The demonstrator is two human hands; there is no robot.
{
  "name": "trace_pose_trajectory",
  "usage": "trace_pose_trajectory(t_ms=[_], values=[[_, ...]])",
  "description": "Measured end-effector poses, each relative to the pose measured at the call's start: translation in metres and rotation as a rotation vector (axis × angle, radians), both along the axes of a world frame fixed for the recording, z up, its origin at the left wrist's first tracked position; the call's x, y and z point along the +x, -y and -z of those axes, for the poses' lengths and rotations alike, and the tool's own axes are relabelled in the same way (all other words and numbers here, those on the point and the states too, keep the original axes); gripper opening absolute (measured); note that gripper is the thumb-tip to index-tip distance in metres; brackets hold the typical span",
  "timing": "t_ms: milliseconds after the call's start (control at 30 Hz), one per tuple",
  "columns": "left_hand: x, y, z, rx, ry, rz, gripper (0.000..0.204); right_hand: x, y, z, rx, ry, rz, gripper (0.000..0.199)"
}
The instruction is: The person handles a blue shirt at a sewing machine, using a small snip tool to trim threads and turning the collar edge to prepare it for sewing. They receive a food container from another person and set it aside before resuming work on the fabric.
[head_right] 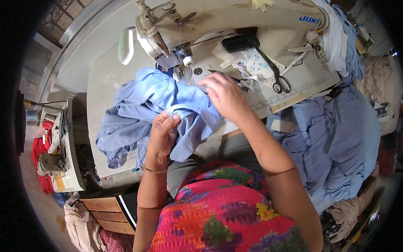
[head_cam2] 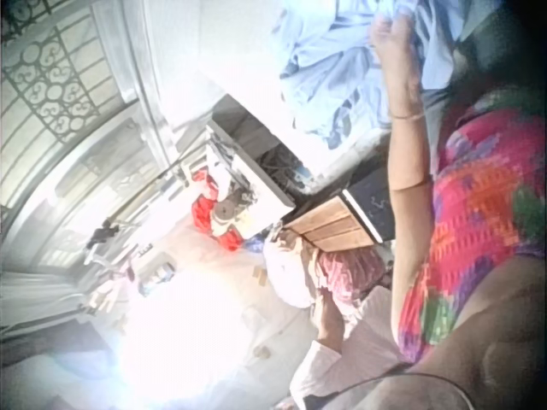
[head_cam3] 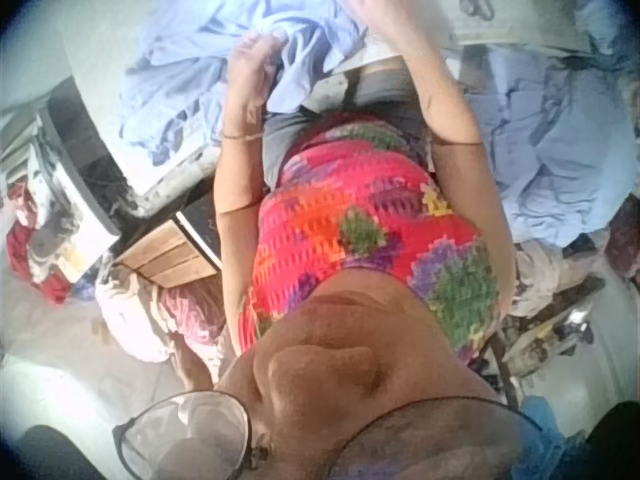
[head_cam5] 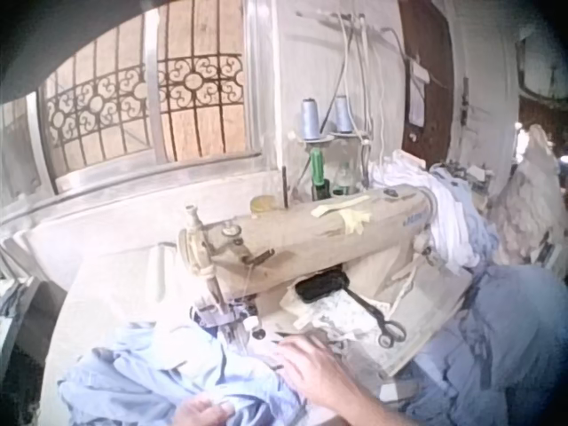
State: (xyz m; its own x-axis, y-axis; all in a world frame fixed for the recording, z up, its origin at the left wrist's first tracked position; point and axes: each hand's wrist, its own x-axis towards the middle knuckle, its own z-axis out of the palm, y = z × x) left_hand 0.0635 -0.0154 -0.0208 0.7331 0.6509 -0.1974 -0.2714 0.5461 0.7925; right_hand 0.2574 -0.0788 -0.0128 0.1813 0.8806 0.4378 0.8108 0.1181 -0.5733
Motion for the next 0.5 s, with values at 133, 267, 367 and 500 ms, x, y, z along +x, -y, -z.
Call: trace_pose_trajectory(t_ms=[133, 267, 367, 500], values=[[0.004, 0.002, 0.002, 0.075, -0.013, -0.015, 0.014, 0.018, -0.003, 0.009, -0.099, 0.325, 0.164, 0.024], [0.006, 0.003, 0.008, 0.149, -0.071, -0.055, 0.013, 0.022, -0.006, 0.007, -0.177, 0.388, 0.204, 0.023], [0.009, 0.006, -0.001, 0.118, -0.073, -0.086, 0.012, 0.027, -0.009, 0.014, -0.237, 0.333, 0.238, 0.032], [0.01, 0.006, 0.002, 0.135, -0.096, -0.09, 0.012, 0.03, -0.005, 0.013, -0.12, 0.265, 0.201, 0.02]])
